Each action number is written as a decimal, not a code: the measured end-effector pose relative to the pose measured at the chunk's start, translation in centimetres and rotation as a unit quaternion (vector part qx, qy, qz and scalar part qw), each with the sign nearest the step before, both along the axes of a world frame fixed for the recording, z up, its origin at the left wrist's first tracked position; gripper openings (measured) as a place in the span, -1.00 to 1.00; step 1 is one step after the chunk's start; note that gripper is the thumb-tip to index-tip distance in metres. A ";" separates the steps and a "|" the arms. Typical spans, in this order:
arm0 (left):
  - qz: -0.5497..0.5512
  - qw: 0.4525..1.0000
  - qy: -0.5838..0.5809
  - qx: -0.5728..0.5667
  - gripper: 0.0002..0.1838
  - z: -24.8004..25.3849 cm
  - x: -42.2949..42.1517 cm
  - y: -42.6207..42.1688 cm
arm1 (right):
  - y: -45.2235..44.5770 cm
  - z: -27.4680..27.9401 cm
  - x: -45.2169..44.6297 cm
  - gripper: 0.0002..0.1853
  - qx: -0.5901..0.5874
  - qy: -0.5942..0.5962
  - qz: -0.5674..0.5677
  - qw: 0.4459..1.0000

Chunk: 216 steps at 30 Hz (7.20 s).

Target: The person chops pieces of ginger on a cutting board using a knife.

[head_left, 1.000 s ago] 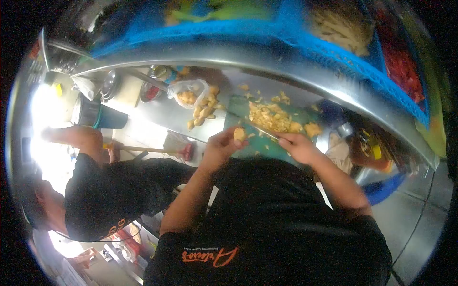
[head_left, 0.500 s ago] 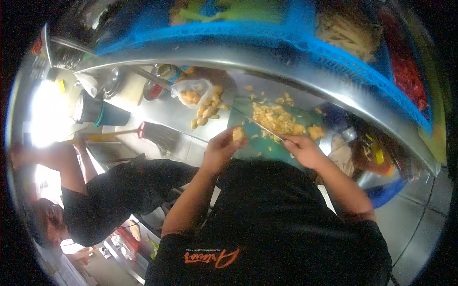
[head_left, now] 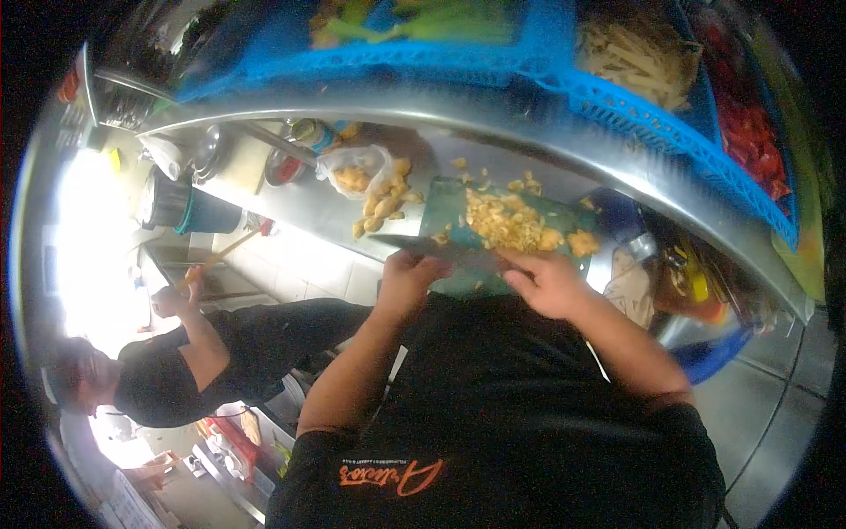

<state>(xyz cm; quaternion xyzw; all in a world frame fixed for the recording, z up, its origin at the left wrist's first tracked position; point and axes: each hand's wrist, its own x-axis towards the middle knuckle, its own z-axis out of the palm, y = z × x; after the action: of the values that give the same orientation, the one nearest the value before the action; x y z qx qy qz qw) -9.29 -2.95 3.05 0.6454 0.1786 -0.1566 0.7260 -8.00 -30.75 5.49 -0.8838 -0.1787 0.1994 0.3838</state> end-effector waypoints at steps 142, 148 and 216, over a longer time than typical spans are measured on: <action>0.133 0.960 0.012 -0.248 -0.56 3.4 -1.6 0.7 | -0.6 -2.5 0.6 -0.54 0.051 0.123 -0.058 0.989; 0.099 0.976 -0.022 -0.191 -0.54 2.8 -1.1 0.5 | 2.2 4.1 -0.4 -0.52 0.103 0.067 0.010 0.992; 0.076 0.987 0.026 -0.137 -0.53 1.4 -1.6 2.8 | 0.2 -1.6 0.7 -0.52 0.092 0.109 -0.005 0.990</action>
<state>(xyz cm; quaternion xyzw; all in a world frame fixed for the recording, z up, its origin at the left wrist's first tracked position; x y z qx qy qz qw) -10.85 -0.12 4.41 0.5202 0.2233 -0.1405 0.8123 -7.34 -30.58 3.89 -0.8185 -0.1488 0.2751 0.4820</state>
